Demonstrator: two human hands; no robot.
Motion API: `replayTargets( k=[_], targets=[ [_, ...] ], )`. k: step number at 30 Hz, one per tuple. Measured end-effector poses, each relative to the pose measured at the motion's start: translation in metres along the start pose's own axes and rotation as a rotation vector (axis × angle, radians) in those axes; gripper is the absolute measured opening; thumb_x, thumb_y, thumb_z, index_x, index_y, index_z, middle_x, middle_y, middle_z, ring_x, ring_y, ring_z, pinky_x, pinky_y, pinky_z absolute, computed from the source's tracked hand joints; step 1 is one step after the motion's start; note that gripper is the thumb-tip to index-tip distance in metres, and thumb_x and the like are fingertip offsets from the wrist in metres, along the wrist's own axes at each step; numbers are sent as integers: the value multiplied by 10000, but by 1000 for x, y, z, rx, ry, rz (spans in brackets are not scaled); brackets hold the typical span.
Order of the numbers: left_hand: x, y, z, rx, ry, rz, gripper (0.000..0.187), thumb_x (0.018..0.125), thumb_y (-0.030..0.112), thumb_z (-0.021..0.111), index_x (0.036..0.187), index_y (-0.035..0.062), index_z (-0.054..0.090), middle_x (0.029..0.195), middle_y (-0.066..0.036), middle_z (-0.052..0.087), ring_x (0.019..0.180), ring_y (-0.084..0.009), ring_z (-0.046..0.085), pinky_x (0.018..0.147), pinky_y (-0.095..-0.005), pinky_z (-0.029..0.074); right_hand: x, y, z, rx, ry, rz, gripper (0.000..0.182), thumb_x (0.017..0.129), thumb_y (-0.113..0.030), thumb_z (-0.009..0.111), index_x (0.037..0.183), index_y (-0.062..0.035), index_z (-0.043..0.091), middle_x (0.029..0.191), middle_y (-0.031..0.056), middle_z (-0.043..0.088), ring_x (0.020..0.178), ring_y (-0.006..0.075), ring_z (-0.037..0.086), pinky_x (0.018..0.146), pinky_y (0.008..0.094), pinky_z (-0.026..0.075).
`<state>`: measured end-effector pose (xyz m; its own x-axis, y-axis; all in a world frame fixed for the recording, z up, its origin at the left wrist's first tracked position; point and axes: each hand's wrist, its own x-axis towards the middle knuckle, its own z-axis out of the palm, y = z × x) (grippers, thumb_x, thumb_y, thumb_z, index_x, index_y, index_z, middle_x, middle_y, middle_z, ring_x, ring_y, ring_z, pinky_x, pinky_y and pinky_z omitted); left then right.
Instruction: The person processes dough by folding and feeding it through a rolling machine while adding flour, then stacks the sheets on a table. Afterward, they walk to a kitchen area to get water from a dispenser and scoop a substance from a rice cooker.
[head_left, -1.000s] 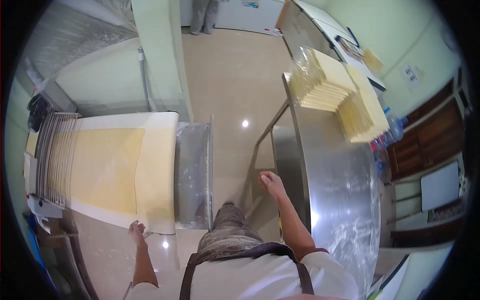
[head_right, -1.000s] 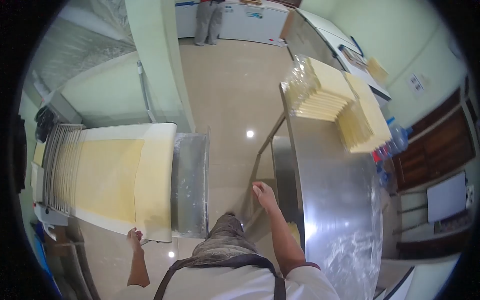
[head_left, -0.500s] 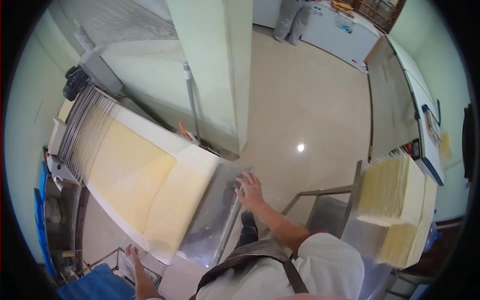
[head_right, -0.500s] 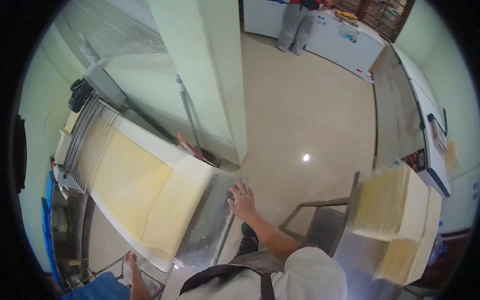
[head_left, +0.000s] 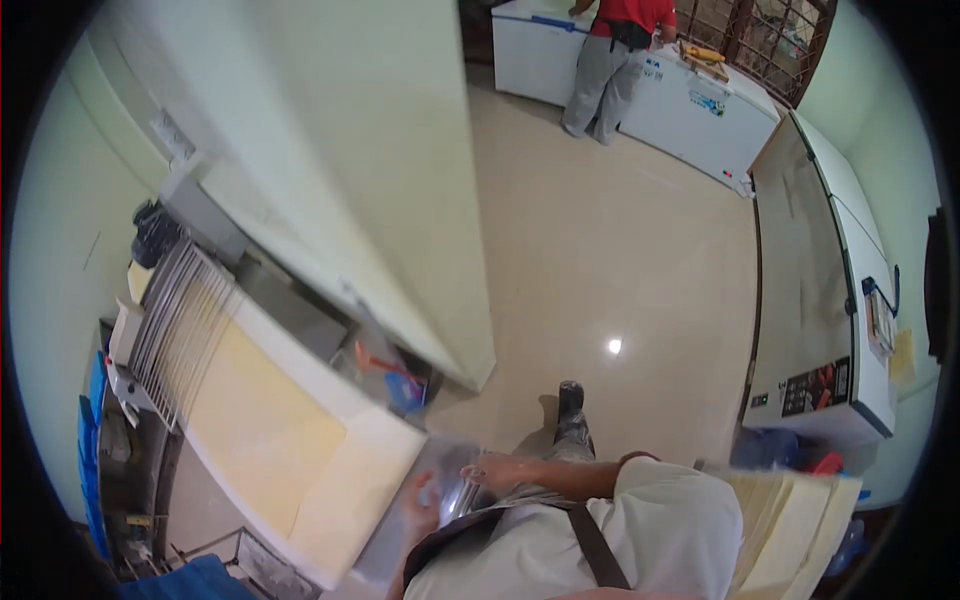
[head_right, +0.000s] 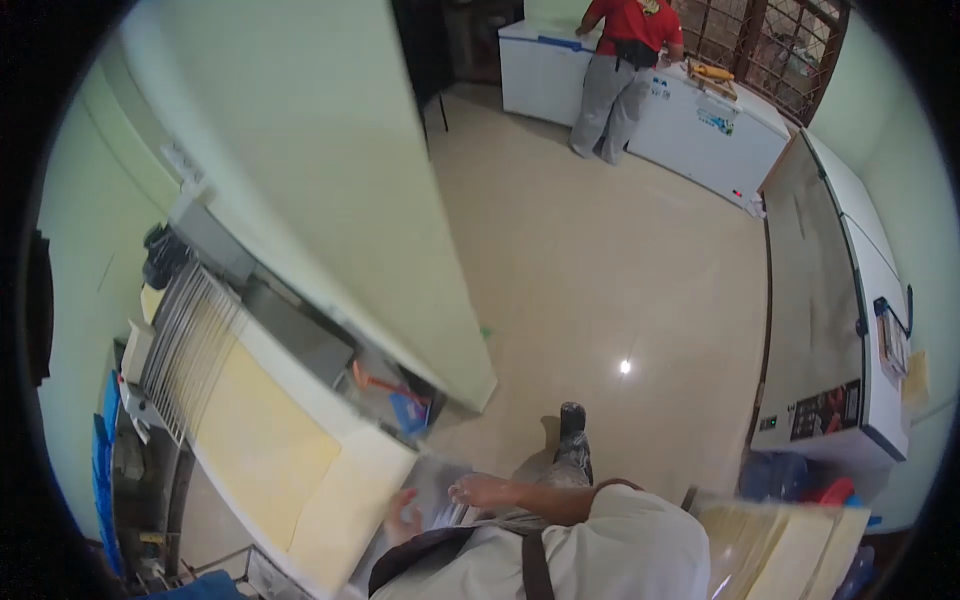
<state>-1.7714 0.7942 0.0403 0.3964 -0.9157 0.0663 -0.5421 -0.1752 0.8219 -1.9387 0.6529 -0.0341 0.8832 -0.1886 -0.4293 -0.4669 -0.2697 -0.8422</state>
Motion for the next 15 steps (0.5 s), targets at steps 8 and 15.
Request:
replayTargets(
  k=[8,15],
  targets=[
    [294,187,264,153,-129,528,571,931,346,419,1362,-16,325,1392,-239,334,1260,-386,354,1085,-417,224,-76,74,-332,1785,-115,-756,597,909,-552,387,1268,-79,455,1200,105,510,1092,227,498,925,376,399],
    [496,158,380,-714,-225,-519,696,929,550,328,1359,3,337,1408,-180,354,1264,-313,381,1047,-407,293,-157,-8,-659,811,1258,-635,584,956,-437,319,1405,-65,290,1412,190,344,1331,290,296,1087,419,235]
  ],
)
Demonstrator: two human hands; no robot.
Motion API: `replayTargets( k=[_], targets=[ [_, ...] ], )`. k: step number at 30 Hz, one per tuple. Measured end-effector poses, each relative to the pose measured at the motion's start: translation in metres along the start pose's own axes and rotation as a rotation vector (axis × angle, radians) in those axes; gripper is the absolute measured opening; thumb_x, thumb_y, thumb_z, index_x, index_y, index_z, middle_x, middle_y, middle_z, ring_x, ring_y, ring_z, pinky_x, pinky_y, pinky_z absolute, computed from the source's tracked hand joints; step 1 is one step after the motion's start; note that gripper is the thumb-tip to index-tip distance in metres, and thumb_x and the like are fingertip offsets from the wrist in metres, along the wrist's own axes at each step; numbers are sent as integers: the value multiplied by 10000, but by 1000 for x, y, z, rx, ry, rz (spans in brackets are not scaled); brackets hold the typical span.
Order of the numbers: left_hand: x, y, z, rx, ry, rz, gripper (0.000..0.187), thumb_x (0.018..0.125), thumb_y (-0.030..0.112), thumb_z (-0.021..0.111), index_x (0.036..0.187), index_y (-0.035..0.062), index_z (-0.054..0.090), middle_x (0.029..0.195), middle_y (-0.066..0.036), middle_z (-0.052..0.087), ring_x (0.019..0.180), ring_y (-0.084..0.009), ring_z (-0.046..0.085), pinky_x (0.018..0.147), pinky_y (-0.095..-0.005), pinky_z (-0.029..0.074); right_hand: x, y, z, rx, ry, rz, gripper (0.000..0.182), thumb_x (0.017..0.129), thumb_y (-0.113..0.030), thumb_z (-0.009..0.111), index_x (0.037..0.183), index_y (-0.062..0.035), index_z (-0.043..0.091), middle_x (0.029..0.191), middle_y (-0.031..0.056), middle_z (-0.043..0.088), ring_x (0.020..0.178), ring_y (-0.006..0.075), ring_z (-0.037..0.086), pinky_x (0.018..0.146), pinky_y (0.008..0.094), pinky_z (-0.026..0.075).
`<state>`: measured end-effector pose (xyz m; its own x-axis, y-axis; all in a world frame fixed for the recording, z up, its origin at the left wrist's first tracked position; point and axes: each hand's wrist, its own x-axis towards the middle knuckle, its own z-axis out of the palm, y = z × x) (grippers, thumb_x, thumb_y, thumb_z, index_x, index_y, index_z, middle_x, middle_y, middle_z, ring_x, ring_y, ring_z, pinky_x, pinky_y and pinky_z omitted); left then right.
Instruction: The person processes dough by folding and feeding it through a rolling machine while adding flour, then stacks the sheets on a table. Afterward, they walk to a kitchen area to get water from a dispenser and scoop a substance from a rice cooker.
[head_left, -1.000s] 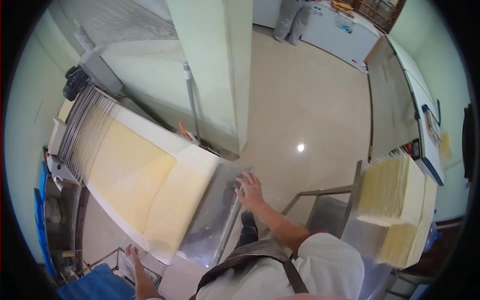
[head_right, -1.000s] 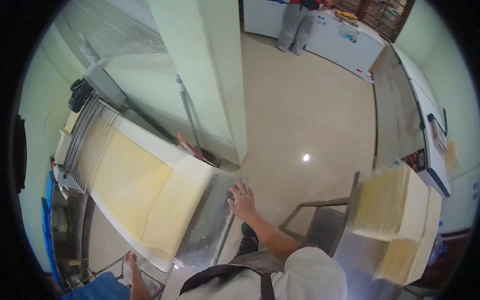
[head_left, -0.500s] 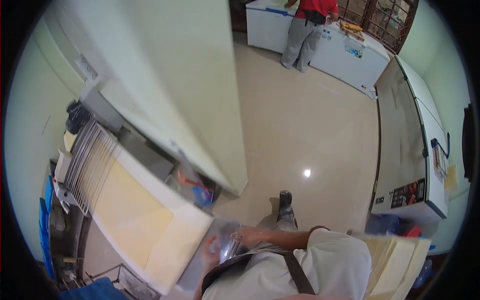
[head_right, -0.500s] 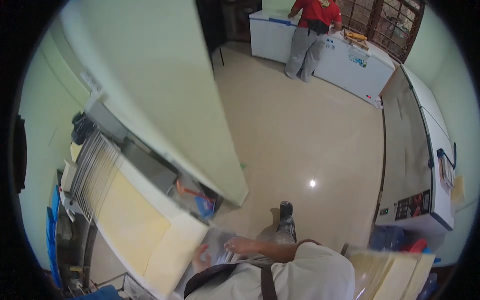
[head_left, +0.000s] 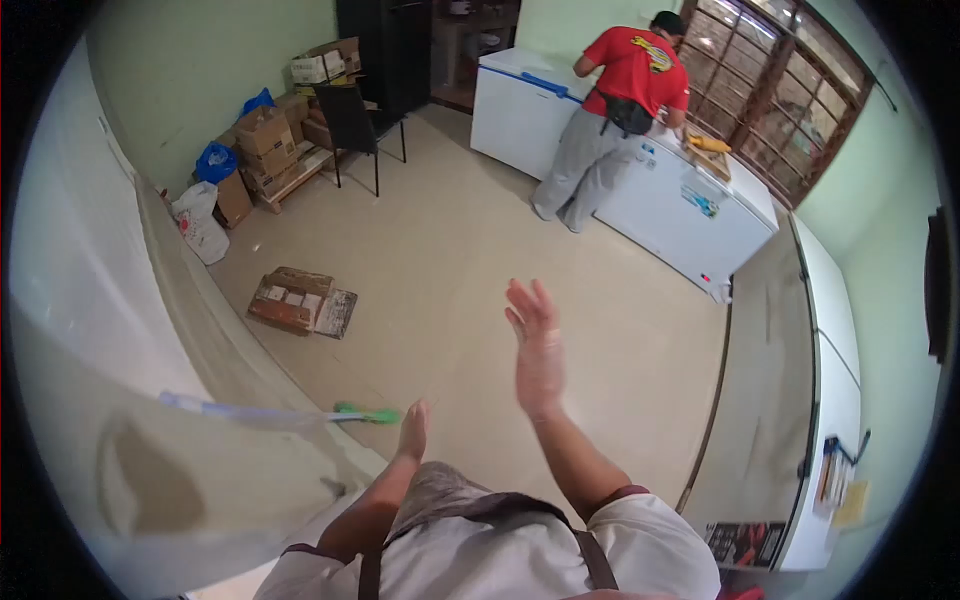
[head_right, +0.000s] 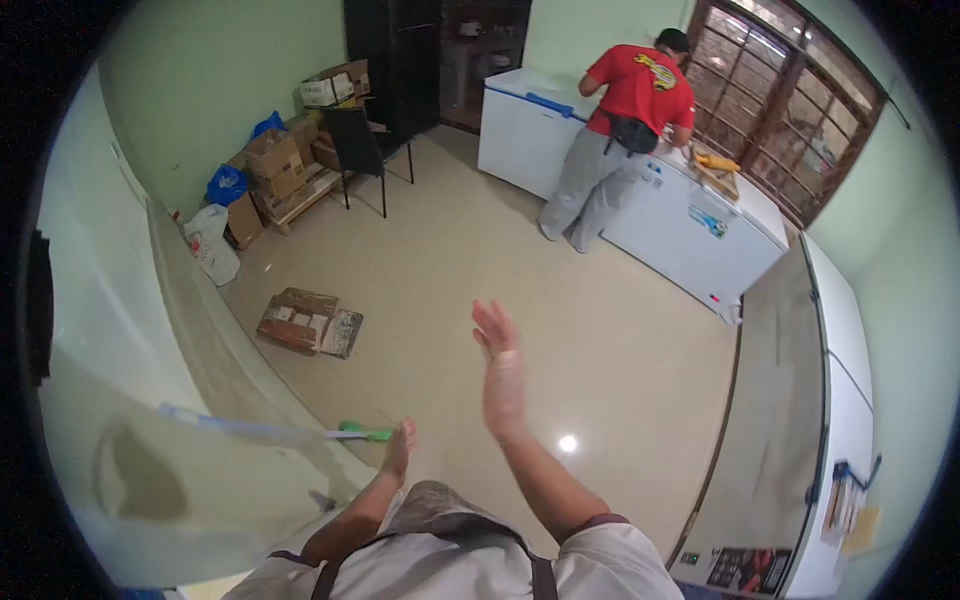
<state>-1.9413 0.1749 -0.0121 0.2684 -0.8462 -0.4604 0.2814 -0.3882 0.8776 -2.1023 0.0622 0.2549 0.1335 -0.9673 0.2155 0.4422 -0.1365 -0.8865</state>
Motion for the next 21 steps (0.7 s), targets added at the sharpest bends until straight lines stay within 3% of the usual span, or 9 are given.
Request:
replayTargets(
  k=[2,4,7,8,10,13,16,17,21],
  targets=[
    [45,91,51,-467,-113,-49,705,934,536,341,1352,-31,331,1384,-202,372,1276,-288,380,1054,-376,307,42,80,-8,-423,-329,-332,557,918,-345,418,1387,-59,325,1405,204,339,1331,315,285,1095,441,198],
    [123,138,69,-756,-214,-96,720,930,563,297,1354,-18,334,1376,-187,391,1271,-302,383,1056,-402,296,65,234,-31,-946,-649,-185,570,892,-288,436,1393,-49,312,1406,219,327,1336,341,268,1097,462,173],
    [188,246,70,-948,-470,-36,696,933,538,302,1326,-34,356,1326,-185,443,1226,-305,424,1046,-411,301,174,289,-116,-1093,-480,-50,623,886,-388,470,1409,-89,309,1452,160,295,1355,366,222,1101,479,144],
    [205,292,69,-964,-575,5,679,935,519,316,1311,-45,366,1302,-187,465,1205,-304,443,1041,-409,307,213,303,-164,-1545,-753,232,531,922,-426,414,1374,-148,396,1415,136,384,1340,301,300,1092,512,174],
    [259,365,83,-545,-384,305,628,917,478,397,1251,-53,431,1215,-179,519,1132,-288,485,994,-396,339,247,319,-269,-1632,-513,933,616,863,-572,440,1328,-170,462,1348,98,476,1302,329,357,1037,624,198],
    [328,473,115,-174,-496,567,557,873,430,517,1155,-51,526,1103,-160,569,1043,-258,522,915,-365,370,254,341,-443,-1561,-314,1028,507,850,-503,495,1134,-102,619,1162,150,599,1111,309,551,926,380,445],
    [395,575,163,-64,-856,705,462,812,357,643,1037,-44,610,992,-138,591,951,-220,538,842,-333,381,271,330,-524,-1808,-336,975,350,836,-342,464,881,-85,697,916,164,666,871,320,645,738,437,500],
    [417,601,180,-100,-961,678,455,804,340,663,1036,-48,609,986,-140,595,946,-215,541,829,-329,388,239,376,-596,-1713,-59,1010,300,825,-285,476,819,-75,689,839,174,664,785,298,652,672,419,495],
    [538,690,235,-91,-1357,684,485,788,354,705,1050,-42,607,996,-149,596,943,-218,548,809,-325,414,368,392,-546,-1547,-79,1441,288,825,-276,476,808,-74,681,811,173,656,762,292,648,663,415,493]
  ],
)
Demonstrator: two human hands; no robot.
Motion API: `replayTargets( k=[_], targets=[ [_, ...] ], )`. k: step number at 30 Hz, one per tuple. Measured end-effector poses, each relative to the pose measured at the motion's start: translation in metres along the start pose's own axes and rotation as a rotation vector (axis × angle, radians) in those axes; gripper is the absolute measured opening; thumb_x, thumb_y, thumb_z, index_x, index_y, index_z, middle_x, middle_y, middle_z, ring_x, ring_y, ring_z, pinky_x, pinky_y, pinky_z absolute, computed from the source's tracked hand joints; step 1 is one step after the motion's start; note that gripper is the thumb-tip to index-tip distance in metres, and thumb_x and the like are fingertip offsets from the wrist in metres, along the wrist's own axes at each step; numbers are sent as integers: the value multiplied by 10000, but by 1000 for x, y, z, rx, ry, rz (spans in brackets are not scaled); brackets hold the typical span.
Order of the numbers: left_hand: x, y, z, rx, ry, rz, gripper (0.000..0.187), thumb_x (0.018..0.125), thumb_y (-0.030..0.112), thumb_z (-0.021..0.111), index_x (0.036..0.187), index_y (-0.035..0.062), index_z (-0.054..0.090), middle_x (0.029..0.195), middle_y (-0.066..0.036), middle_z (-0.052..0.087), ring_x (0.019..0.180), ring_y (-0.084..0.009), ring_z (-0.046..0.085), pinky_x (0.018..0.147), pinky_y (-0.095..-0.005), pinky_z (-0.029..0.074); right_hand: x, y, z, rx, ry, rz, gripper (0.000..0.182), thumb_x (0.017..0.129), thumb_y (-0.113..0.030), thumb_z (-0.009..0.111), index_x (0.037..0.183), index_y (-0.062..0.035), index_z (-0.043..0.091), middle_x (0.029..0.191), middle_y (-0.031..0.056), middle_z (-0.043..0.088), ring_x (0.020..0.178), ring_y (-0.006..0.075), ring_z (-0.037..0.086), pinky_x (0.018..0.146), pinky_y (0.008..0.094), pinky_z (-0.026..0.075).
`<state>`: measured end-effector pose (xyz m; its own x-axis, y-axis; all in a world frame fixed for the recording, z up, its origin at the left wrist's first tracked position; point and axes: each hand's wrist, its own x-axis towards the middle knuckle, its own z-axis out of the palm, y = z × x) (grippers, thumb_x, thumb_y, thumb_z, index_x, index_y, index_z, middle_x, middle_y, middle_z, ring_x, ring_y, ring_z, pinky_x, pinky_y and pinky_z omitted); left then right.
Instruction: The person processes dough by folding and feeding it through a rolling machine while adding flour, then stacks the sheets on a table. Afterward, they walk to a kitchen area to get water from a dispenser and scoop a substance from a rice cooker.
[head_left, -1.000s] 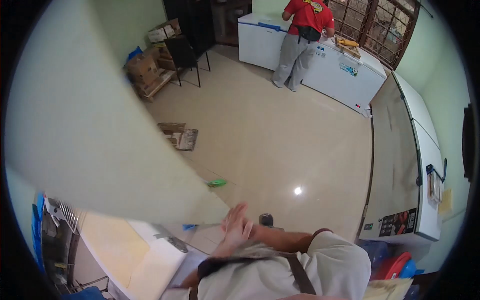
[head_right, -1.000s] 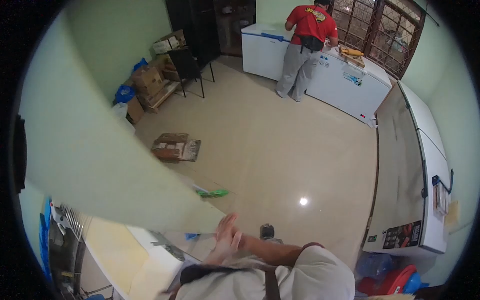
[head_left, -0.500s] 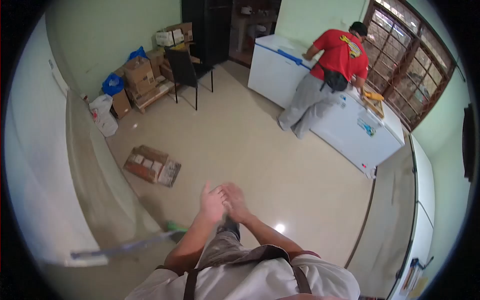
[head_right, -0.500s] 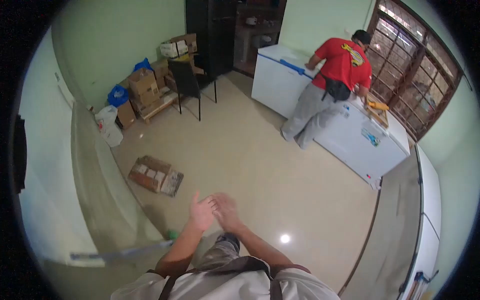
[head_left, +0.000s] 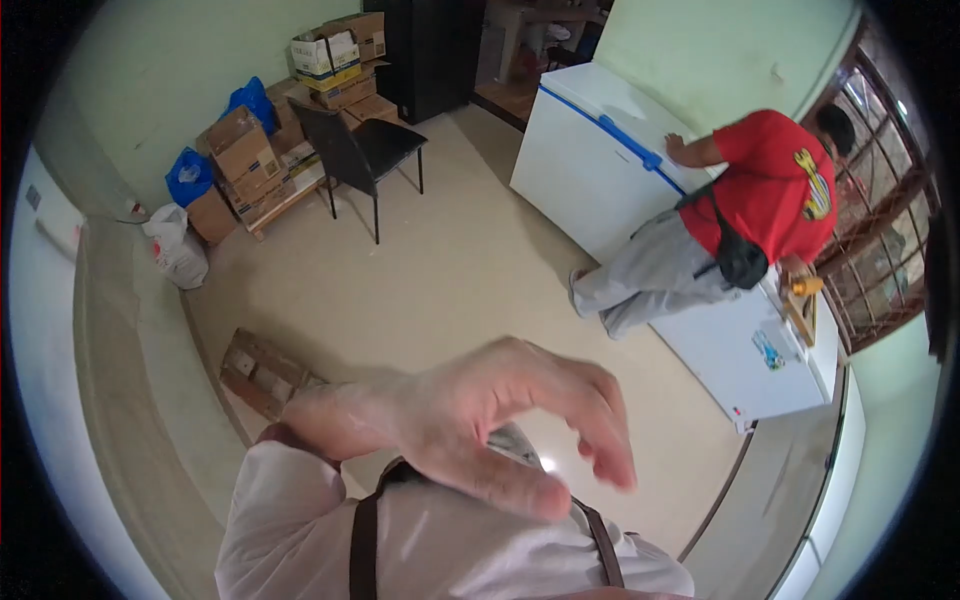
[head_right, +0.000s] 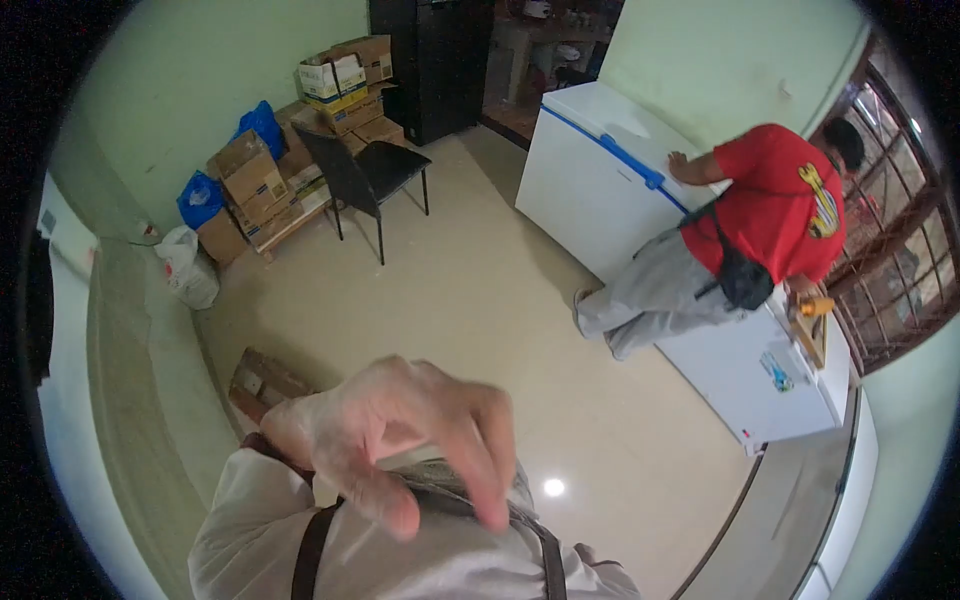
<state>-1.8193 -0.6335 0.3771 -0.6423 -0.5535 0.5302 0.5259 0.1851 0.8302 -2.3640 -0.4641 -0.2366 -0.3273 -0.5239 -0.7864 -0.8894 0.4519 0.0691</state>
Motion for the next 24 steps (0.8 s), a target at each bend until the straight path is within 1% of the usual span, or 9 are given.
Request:
replayTargets(
  k=[2,5,7,11,13,15,18,20,24],
  targets=[
    [46,-6,-72,-4,-188,66,532,794,388,696,1102,-32,585,1017,-140,593,962,-213,551,828,-330,423,39,-90,-58,-31,-22,-122,283,824,-271,475,803,-74,677,796,173,652,751,289,645,659,413,492],
    [98,5,-164,-84,-153,123,271,816,253,693,965,29,662,902,-54,634,865,-161,545,763,-282,437,110,-253,-171,-15,71,-382,274,824,-264,475,795,-74,671,775,173,646,733,284,642,652,409,490],
    [122,-7,-219,-177,-118,289,226,802,196,716,943,25,673,867,-66,647,781,-203,585,711,-319,452,151,-376,-259,74,155,-520,269,823,-259,475,789,-74,667,761,173,642,722,281,640,648,407,489],
    [155,-7,-375,-8,-214,256,260,828,229,682,987,27,644,901,-61,629,833,-179,566,739,-299,440,212,-652,-458,205,162,-640,226,854,-232,461,836,-74,623,738,158,605,660,268,607,625,407,484],
    [165,-14,-458,59,-211,269,246,829,231,681,965,30,642,892,-59,624,823,-177,562,733,-298,436,255,-761,-512,479,373,-1085,236,928,-208,397,976,-65,578,846,132,612,770,253,605,681,383,489],
    [179,-16,-542,42,-151,326,164,815,185,699,846,30,658,803,-66,625,737,-209,579,676,-323,433,235,-838,-571,216,455,-980,252,937,-204,396,1037,-59,575,923,116,623,836,258,608,725,375,487],
    [204,-14,-664,11,-131,285,227,816,253,694,771,34,650,759,-71,615,679,-223,567,645,-336,419,220,-931,-650,154,636,-1187,347,965,-246,395,1211,-41,530,1090,119,628,1000,275,602,869,344,461],
    [234,-7,-745,-7,-180,259,308,818,336,676,757,36,641,749,-79,607,661,-228,553,637,-344,409,227,-971,-672,582,314,-1075,265,905,-199,554,1109,-38,605,1077,133,635,1008,275,600,876,339,460],
    [303,0,-910,-53,-310,123,433,827,464,617,740,40,625,740,-101,594,669,-244,541,626,-364,393,186,-1041,-767,625,172,-971,310,891,-230,584,1121,-23,596,1047,149,645,986,242,609,839,346,478]
  ],
)
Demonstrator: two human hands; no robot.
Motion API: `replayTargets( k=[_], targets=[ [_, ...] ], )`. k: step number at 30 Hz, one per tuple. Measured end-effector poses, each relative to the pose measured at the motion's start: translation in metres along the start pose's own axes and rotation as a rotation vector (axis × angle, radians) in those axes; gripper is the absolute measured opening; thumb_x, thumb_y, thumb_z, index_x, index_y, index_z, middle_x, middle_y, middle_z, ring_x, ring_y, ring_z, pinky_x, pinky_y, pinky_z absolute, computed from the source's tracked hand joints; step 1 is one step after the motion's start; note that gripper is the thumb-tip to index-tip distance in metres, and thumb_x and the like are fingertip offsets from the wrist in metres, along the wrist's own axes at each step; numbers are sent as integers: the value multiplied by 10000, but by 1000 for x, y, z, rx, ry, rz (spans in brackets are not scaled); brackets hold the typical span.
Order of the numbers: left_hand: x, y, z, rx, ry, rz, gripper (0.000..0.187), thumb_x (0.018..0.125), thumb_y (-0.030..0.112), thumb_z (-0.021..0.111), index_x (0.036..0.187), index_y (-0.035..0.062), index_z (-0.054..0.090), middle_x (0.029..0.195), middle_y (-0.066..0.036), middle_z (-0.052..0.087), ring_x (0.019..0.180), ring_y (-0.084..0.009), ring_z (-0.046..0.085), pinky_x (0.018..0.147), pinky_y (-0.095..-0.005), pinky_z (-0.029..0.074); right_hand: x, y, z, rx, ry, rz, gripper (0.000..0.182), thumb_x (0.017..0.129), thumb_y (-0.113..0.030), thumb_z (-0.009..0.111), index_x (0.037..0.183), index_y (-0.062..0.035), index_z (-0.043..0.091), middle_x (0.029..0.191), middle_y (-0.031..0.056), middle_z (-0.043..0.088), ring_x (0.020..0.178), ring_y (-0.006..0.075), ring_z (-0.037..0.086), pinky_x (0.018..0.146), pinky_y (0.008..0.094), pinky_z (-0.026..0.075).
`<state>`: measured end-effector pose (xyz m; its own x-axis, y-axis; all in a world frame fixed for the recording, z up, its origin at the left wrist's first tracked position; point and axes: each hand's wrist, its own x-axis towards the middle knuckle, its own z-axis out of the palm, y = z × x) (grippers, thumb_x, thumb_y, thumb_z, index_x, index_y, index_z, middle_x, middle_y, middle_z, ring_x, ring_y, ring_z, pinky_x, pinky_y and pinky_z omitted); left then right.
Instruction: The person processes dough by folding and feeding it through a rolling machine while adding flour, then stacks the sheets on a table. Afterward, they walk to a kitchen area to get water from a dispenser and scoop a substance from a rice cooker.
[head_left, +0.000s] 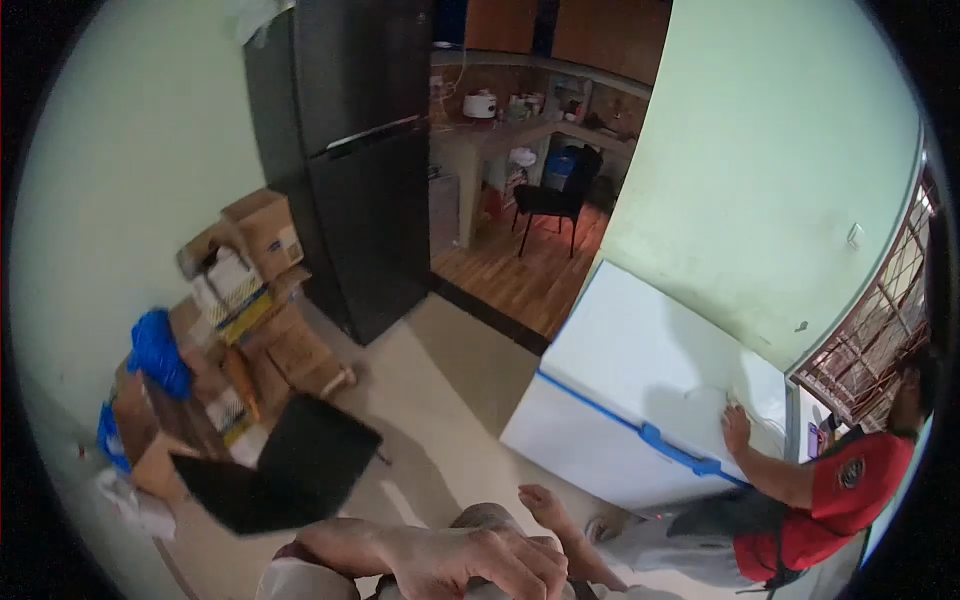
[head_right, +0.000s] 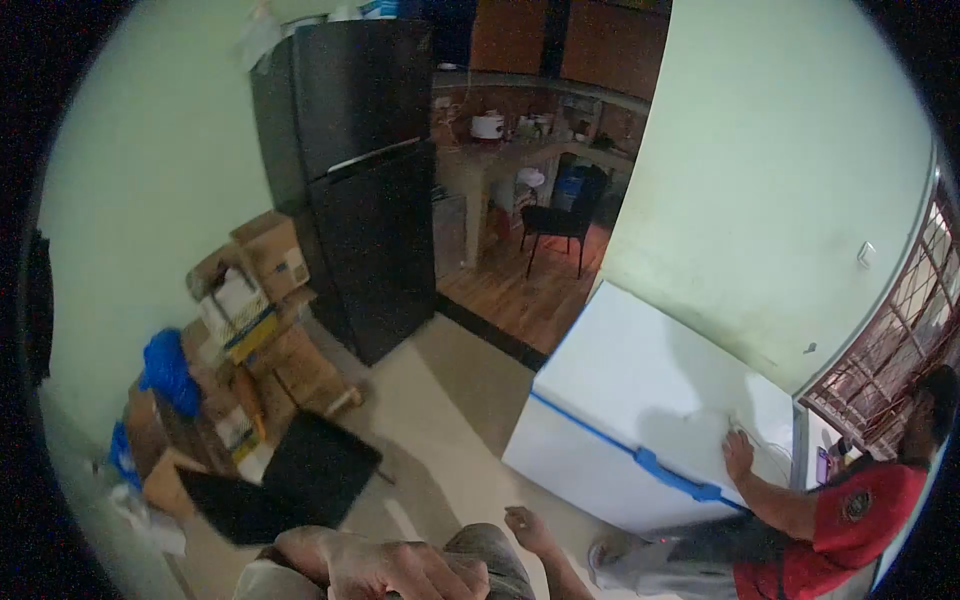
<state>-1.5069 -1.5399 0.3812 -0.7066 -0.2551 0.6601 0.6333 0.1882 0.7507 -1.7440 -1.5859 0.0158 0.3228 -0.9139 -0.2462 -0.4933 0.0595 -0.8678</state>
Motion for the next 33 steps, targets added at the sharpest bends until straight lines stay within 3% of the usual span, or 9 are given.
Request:
replayTargets(
  k=[6,9,11,13,16,18,24,28,33],
  targets=[
    [15,-61,-260,167,-28,369,258,832,266,593,811,15,644,603,-49,486,431,-150,393,423,-302,314,209,-85,-43,362,-195,147,349,868,-180,605,1187,-44,567,1116,133,618,1052,202,574,910,306,438],
    [18,-51,-384,252,-15,12,342,842,367,632,945,41,618,806,-65,603,556,-143,500,501,-281,395,339,-173,-95,-151,-153,-146,374,907,-287,553,1196,-50,561,1086,202,622,982,314,621,816,371,486],
    [16,-39,-467,190,141,-215,353,866,305,611,1092,41,550,922,-62,594,743,-150,534,660,-283,423,437,-179,-120,-175,-81,-429,419,901,-318,548,1218,-45,537,1090,228,607,1006,350,601,844,389,469],
    [-7,-40,-542,115,295,-428,418,890,242,591,1238,40,482,1038,-59,585,929,-156,569,818,-285,451,501,-239,-150,-180,-113,-235,424,892,-302,567,1215,-30,529,1110,219,604,1037,327,593,867,388,458],
    [-70,-49,-679,663,933,-785,328,878,231,625,1138,46,551,998,-57,620,916,-153,591,814,-297,474,619,-286,-175,-105,-96,-414,377,872,-195,592,1192,-2,539,1114,197,608,1010,292,603,854,350,464],
    [-156,-83,-770,628,1283,-695,228,860,105,621,1072,25,591,920,-38,631,844,-139,599,779,-277,473,710,-289,-180,-98,-187,-481,407,890,-257,578,1214,-17,527,1105,214,606,1043,335,588,864,376,462],
    [-285,-166,-1027,235,1620,-503,193,832,58,637,1021,37,607,907,-31,622,837,-124,591,744,-292,481,998,-236,-164,-447,-204,-566,368,924,-241,525,1241,-55,508,1106,158,611,987,261,610,867,357,466],
    [-168,-167,-1168,662,1291,-740,215,853,114,628,1054,42,600,936,-52,629,837,-153,600,775,-304,486,1128,-311,-222,-448,-447,-149,400,959,-325,445,1259,-66,497,1131,137,589,1032,251,572,957,364,410],
    [-105,-202,-1337,741,1236,-818,266,892,143,583,1127,23,548,913,-53,603,827,-146,579,777,-312,483,1343,-297,-297,-479,-187,-171,426,939,-334,470,1269,-63,481,1147,146,572,1047,261,558,960,372,407]
  ],
)
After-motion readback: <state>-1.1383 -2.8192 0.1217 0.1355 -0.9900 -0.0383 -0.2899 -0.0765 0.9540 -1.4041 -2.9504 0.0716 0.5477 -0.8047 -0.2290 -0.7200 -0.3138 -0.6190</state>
